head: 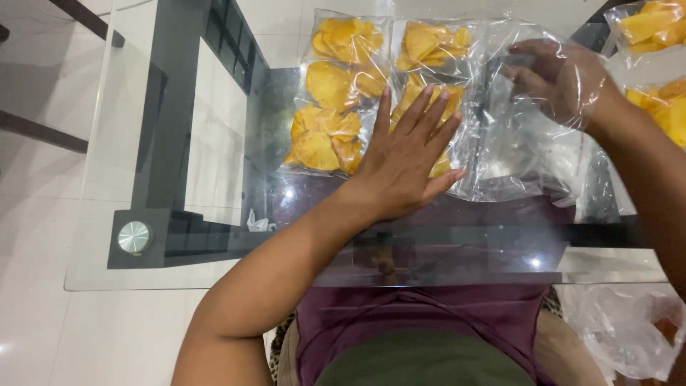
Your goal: The person puts pieces of dried mango into small plastic bags by hand and then places those small bags into a larger plastic bag.
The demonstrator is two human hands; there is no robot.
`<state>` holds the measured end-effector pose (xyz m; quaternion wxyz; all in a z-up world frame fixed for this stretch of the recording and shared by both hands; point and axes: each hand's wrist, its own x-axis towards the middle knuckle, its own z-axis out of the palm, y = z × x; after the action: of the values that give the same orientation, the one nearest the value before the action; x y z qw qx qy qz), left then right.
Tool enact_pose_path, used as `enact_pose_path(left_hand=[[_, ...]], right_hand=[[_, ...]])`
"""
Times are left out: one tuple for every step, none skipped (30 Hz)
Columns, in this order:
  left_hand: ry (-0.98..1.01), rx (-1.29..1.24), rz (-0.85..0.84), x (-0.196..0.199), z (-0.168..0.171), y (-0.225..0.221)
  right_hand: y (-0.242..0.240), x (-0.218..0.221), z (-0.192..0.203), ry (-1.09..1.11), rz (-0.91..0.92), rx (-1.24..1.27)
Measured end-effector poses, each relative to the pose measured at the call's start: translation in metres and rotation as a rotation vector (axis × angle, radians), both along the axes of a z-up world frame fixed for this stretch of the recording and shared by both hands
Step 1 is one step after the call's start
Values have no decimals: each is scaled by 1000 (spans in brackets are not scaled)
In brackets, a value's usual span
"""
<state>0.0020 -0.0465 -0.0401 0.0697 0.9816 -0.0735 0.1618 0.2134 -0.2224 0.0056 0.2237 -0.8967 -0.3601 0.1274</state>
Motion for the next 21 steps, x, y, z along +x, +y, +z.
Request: enact_pose_path(left_hand=[[24, 7, -15, 1, 0, 1], [24, 6, -15, 0, 2, 3], [68, 0, -28, 0, 4, 4], [111, -5, -41, 0, 6, 5], [110, -6, -43, -1, 8, 7], [135, -5, -67, -2, 9, 9], [159, -2, -91, -3, 12, 10], [156, -1, -92, -4, 12, 12], [154, -3, -110, -5, 13, 13], [153, -4, -129, -6, 13, 14], [152, -3, -129, -9, 16, 13], [129, 27, -133, -11, 18, 13], [107, 56, -137, -14, 21, 12], [107, 57, -137, -14, 29, 6], [221, 124, -121, -15, 36, 0], [334, 191, -104, -16, 44, -5], [333, 192, -101, -18, 38, -13], [277, 264, -111, -21, 33, -21], [223, 333, -124, -24, 27, -29], [225, 333, -122, -28, 15, -34], [-23, 339, -97, -31, 4, -39]], right_hand=[[-5, -9, 12, 18, -60, -106], [-17, -7, 11, 18, -60, -107], [-30, -4, 11, -10, -157, -239], [-44, -2, 10, -41, -257, -365], [-61, 11, 1, -42, -260, -366], [-78, 25, -7, -150, -136, -183], [-95, 38, -16, -260, -14, 4], [-111, 58, -27, -263, -16, 5], [-129, 78, -39, -429, 85, 141], [-147, 98, -50, -592, 191, 276], [-136, 86, -35, -593, 190, 277], [-125, 75, -20, -600, 219, 193], [-115, 63, -6, -604, 249, 109], [-111, 65, -8, -604, 248, 110], [-107, 67, -11, -583, 217, 19], [-103, 69, -14, -561, 186, -72], [-92, 56, -4, -563, 188, -70], [-82, 43, 6, -465, 157, -131], [-72, 28, 14, -363, 125, -193], [-75, 36, 3, -362, 127, -193], [-79, 43, -7, -468, 147, -254]])
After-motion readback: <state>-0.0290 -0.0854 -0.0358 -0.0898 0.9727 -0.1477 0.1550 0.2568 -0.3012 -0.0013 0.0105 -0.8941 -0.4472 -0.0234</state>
